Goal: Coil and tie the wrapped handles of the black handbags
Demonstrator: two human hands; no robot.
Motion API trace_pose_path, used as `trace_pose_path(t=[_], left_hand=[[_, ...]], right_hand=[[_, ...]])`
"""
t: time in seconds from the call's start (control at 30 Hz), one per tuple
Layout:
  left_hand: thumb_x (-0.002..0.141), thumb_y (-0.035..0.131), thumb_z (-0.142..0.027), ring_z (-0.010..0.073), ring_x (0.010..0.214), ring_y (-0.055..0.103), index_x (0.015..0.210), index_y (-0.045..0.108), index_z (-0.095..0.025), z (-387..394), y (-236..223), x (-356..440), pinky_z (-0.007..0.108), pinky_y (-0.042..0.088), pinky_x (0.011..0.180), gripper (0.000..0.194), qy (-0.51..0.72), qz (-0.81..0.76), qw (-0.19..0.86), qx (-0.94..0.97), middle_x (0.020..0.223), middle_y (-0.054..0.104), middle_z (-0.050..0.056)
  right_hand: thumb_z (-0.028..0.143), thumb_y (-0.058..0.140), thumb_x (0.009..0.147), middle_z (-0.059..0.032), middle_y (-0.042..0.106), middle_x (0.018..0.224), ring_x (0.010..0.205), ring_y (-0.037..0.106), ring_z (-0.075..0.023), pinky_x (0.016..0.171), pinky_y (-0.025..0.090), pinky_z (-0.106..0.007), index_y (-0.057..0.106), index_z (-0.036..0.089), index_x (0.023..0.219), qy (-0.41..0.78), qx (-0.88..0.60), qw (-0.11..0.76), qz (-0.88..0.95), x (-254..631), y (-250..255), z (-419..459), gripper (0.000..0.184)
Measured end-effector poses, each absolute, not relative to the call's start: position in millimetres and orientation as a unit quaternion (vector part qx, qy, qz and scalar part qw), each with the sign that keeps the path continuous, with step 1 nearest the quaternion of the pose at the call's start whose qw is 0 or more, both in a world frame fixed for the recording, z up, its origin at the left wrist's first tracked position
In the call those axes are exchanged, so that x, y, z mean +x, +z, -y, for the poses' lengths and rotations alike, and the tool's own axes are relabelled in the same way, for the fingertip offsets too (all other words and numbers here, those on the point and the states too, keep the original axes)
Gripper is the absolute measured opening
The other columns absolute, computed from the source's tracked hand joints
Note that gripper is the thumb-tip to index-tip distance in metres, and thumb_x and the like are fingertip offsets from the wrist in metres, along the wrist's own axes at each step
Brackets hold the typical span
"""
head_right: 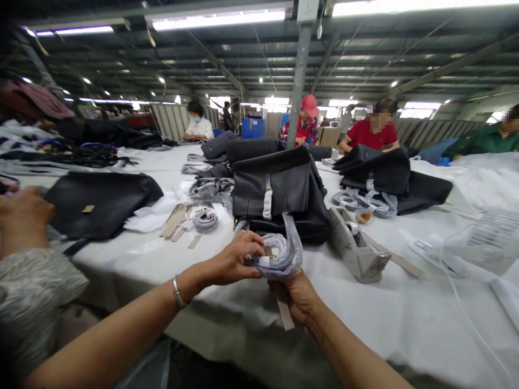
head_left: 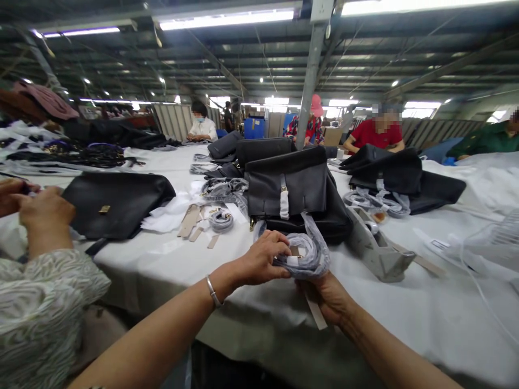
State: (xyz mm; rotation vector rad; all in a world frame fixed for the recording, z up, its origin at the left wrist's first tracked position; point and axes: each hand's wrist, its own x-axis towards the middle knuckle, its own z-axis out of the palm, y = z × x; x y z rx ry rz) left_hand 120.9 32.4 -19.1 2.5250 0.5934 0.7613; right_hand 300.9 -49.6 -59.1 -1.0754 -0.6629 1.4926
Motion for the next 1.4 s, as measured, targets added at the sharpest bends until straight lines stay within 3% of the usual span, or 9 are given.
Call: trace_pose_path(t=[0.17, 0.33, 0.4, 0.53, 0.77, 0.9, 1.03, 1.23, 1.4], left_hand=[[0.063, 0.081, -0.023, 0.0164, 0.089, 0.051, 0.107, 0.052, -0.016, -35.6, -33.8, 123.3, 0.03, 0.043, 0.082, 0.053, 0.3, -0.256, 0.381, 0.836, 0.096, 0.056, 0.002], [0.061, 0.083, -0.022, 0.015, 0.087, 0.054, 0.144, 0.022, -0.02, -42.9, -52.3, 121.2, 0.029, 0.043, 0.081, 0.103, 0.284, -0.254, 0.491, 0.783, 0.095, 0.055, 0.0], [0.059, 0.085, -0.026, 0.0171, 0.091, 0.054, 0.14, 0.034, -0.019, -45.6, -54.6, 121.4, 0.029, 0.043, 0.081, 0.096, 0.283, -0.259, 0.48, 0.788, 0.1, 0.056, 0.002], [0.065, 0.082, -0.029, 0.0197, 0.095, 0.054, 0.107, 0.063, -0.015, -45.0, -53.6, 126.7, 0.029, 0.042, 0.085, 0.048, 0.279, -0.231, 0.421, 0.832, 0.101, 0.06, 0.004], [0.072, 0.077, -0.027, 0.0197, 0.092, 0.054, 0.108, 0.065, -0.015, -33.2, -54.9, 137.5, 0.028, 0.046, 0.084, 0.04, 0.265, -0.267, 0.295, 0.878, 0.095, 0.059, 0.006], [0.078, 0.071, -0.025, 0.0233, 0.093, 0.052, 0.105, 0.067, -0.017, -19.9, -57.6, 142.6, 0.033, 0.046, 0.082, 0.029, 0.215, -0.248, 0.155, 0.932, 0.089, 0.063, 0.006], [0.084, 0.066, -0.03, 0.0259, 0.098, 0.049, 0.109, 0.065, -0.017, -14.3, -65.7, 146.2, 0.038, 0.043, 0.089, 0.028, 0.191, -0.241, 0.075, 0.949, 0.094, 0.065, 0.008], [0.088, 0.062, -0.035, 0.0245, 0.1, 0.048, 0.119, 0.06, -0.019, -17.7, -73.9, 144.9, 0.037, 0.043, 0.091, 0.035, 0.196, -0.235, 0.07, 0.949, 0.102, 0.063, 0.007], [0.084, 0.065, -0.035, 0.0246, 0.095, 0.052, 0.113, 0.058, -0.013, -18.4, -75.8, 145.7, 0.037, 0.046, 0.088, 0.037, 0.208, -0.252, 0.067, 0.943, 0.095, 0.062, 0.009]], right_hand=[[0.025, 0.08, 0.064, -0.0028, 0.07, 0.085, 0.068, 0.062, -0.0129, 0.062, 0.05, -0.023, 0.067, 0.017, 0.097, 0.639, -0.431, 0.553, 0.317, 292.0, -56.5, 38.6, 0.037], [0.027, 0.081, 0.061, -0.0004, 0.066, 0.067, 0.052, 0.055, -0.0083, 0.05, 0.046, -0.019, 0.068, 0.014, 0.092, 0.652, -0.47, 0.507, 0.311, 291.7, -57.8, 33.5, 0.037], [0.028, 0.083, 0.058, -0.0003, 0.064, 0.063, 0.049, 0.053, -0.0083, 0.046, 0.045, -0.019, 0.068, 0.013, 0.09, 0.646, -0.488, 0.492, 0.319, 296.0, -57.9, 32.9, 0.038], [0.024, 0.083, 0.056, -0.0003, 0.063, 0.058, 0.046, 0.055, -0.0099, 0.045, 0.047, -0.021, 0.067, 0.013, 0.087, 0.658, -0.512, 0.478, 0.277, 301.9, -58.6, 34.3, 0.036], [0.013, 0.076, 0.062, -0.006, 0.072, 0.081, 0.07, 0.067, -0.0149, 0.069, 0.057, -0.026, 0.067, 0.014, 0.09, 0.663, -0.501, 0.507, 0.229, 294.2, -45.8, 57.0, 0.029], [0.022, 0.069, 0.069, -0.0098, 0.072, 0.095, 0.073, 0.068, -0.0157, 0.068, 0.057, -0.026, 0.069, 0.014, 0.095, 0.643, -0.602, 0.372, 0.292, 324.3, -32.9, 97.3, 0.028], [0.038, 0.064, 0.074, -0.0065, 0.072, 0.078, 0.055, 0.063, -0.0155, 0.049, 0.05, -0.025, 0.073, 0.016, 0.089, 0.406, -0.733, 0.227, 0.496, 364.1, -19.9, 117.2, 0.028], [0.028, 0.053, 0.085, -0.0053, 0.07, 0.106, 0.1, 0.065, -0.02, 0.091, 0.051, -0.033, 0.07, 0.022, 0.102, 0.082, -0.592, 0.284, 0.75, 350.0, -33.7, 67.9, 0.025], [0.026, 0.053, 0.087, -0.0027, 0.071, 0.106, 0.1, 0.065, -0.0208, 0.084, 0.052, -0.034, 0.07, 0.027, 0.106, 0.009, -0.568, 0.158, 0.808, 338.8, -50.2, 33.0, 0.025]])
